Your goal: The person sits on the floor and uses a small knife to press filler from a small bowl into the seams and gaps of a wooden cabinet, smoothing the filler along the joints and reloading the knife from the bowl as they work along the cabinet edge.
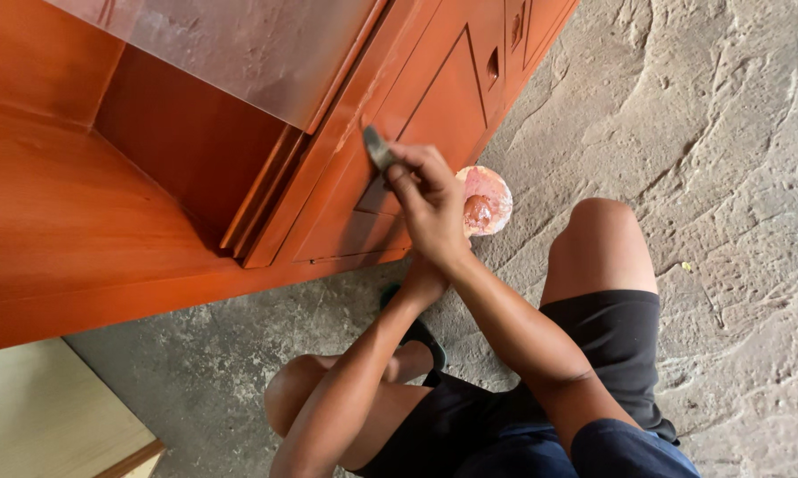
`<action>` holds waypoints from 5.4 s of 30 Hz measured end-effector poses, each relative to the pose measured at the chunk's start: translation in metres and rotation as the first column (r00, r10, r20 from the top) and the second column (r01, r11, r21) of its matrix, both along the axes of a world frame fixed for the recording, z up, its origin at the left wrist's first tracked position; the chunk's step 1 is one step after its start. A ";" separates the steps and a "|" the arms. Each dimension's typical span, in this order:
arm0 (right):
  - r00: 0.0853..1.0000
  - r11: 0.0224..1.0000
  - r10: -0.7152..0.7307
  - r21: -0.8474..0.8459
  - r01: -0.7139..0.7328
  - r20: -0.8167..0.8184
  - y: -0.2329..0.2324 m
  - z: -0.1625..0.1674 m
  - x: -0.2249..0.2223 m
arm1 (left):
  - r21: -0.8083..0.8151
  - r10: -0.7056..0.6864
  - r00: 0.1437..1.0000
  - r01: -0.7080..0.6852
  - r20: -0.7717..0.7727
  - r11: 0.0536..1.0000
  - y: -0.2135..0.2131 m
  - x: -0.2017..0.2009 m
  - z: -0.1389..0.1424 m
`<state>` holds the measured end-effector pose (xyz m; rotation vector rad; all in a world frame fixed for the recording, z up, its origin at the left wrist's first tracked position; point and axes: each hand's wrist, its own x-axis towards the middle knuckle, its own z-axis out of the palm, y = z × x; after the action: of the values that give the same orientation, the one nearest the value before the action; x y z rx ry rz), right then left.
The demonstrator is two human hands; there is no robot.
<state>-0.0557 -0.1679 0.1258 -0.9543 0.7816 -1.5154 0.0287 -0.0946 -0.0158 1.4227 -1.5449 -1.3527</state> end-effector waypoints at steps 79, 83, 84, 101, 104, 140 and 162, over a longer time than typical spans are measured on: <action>0.967 0.957 -0.235 -0.199 0.213 -0.096 -0.040 0.001 -0.019 | 0.322 0.051 0.996 -0.073 0.076 0.944 -0.014 -0.016 0.069; 0.979 0.961 -0.201 -0.200 0.190 -0.033 -0.046 0.004 -0.014 | 0.297 0.065 0.998 -0.065 0.012 0.953 -0.013 -0.016 0.069; 0.979 0.964 -0.197 -0.191 0.183 -0.060 -0.042 0.005 -0.013 | 0.299 0.071 0.997 -0.065 -0.009 0.952 -0.013 -0.016 0.070; 0.970 0.970 -0.170 -0.206 0.132 -0.175 -0.023 0.003 -0.017 | 0.213 0.105 0.994 -0.105 0.010 0.971 -0.010 -0.014 0.065; 0.975 0.971 -0.222 -0.098 0.218 -0.028 -0.038 0.004 -0.018 | 0.330 0.107 0.993 -0.117 0.047 0.937 -0.010 -0.014 0.067; 0.975 0.973 -0.191 -0.152 0.173 -0.112 -0.018 0.003 -0.020 | 0.196 0.075 0.997 -0.073 0.000 0.978 0.000 0.005 0.023; 0.970 0.958 -0.235 -0.183 0.219 -0.068 -0.058 -0.002 -0.038 | 0.375 0.131 0.991 -0.126 0.011 0.919 -0.007 -0.003 0.052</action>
<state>-0.0935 -0.2264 0.1234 -1.0972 0.8560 -1.7733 0.0262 -0.1018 0.0366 1.7050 -1.1986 -1.6331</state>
